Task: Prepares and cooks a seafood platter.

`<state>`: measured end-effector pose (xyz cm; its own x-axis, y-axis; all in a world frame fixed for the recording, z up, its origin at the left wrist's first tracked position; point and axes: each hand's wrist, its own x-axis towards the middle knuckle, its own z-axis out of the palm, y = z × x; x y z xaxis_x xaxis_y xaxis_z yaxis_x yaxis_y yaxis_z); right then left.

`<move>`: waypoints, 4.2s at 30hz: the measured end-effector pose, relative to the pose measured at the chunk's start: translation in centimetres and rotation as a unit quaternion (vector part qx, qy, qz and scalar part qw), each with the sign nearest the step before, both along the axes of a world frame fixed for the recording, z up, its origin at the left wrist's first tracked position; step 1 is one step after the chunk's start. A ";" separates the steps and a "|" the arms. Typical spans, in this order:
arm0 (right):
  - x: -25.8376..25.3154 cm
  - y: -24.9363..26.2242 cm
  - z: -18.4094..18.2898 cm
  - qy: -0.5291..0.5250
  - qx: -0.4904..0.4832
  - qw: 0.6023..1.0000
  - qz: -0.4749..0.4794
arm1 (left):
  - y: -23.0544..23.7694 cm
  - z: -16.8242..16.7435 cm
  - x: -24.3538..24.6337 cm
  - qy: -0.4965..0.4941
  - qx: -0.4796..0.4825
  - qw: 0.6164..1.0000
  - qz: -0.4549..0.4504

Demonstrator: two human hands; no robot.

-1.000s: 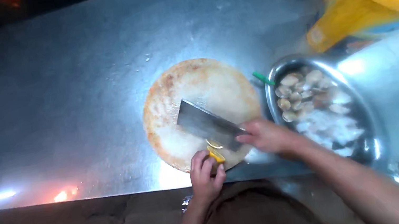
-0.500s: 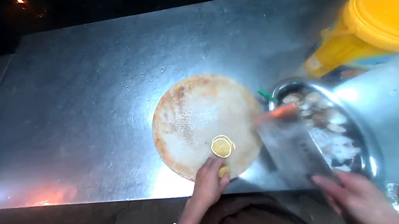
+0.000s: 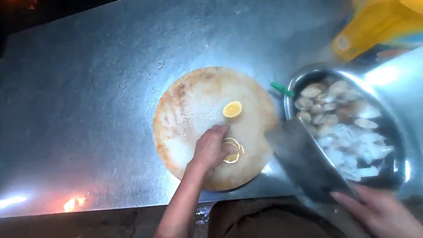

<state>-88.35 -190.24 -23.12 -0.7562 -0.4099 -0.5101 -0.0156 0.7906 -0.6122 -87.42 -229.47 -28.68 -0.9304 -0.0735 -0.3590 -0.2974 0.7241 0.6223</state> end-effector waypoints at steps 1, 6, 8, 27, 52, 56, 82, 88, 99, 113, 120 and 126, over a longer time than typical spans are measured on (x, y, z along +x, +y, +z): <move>0.1 -0.3 -0.2 -0.008 -0.006 1.000 0.000 | 0.4 -0.4 0.7 -0.029 0.001 0.999 -0.014; 0.2 -1.8 -0.5 -0.008 -0.009 1.000 0.003 | 0.8 -0.7 0.9 -0.090 0.018 0.996 -0.020; 0.2 -2.2 -0.2 0.004 -0.010 1.000 0.011 | 0.8 -0.9 1.4 -0.094 0.028 0.995 0.012; 3.0 -10.8 1.0 0.226 -0.008 0.914 0.337 | 4.5 -1.3 16.3 0.084 -0.063 0.930 0.352; -1.4 -18.0 1.8 -0.033 0.061 0.942 0.327 | 2.7 -6.1 16.2 0.285 -0.067 0.952 0.094; -4.9 -13.8 4.9 0.177 0.019 0.952 0.250 | 1.4 -4.1 16.4 0.275 -0.023 0.949 0.153; -1.6 -29.1 -4.8 0.109 0.085 0.827 0.546 | 2.9 -0.5 12.9 -0.070 -0.011 0.969 0.236; 0.0 -29.3 -5.3 0.027 0.098 0.847 0.521 | 2.7 -1.2 14.3 -0.022 0.010 0.979 0.204; -1.3 -8.6 -0.9 -0.040 -0.170 0.977 -0.121 | 10.1 3.9 0.5 0.040 0.242 0.969 -0.030; -10.9 2.6 -7.2 -0.086 -0.096 0.918 -0.374 | 23.7 1.5 -18.7 -0.087 0.080 0.953 -0.277; -11.4 5.9 -4.9 0.044 0.022 0.971 -0.235 | 23.3 1.4 -19.6 -0.144 0.040 0.955 -0.255; -16.5 7.0 -4.4 0.052 0.003 0.982 -0.183 | 23.4 0.2 -17.1 0.065 -0.044 0.942 -0.327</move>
<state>-104.84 -183.22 -27.53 -0.9006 -0.0979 -0.4234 0.2082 0.7580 -0.6181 -104.51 -206.10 -28.50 -0.8230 0.5062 -0.2578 0.3049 0.7765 0.5514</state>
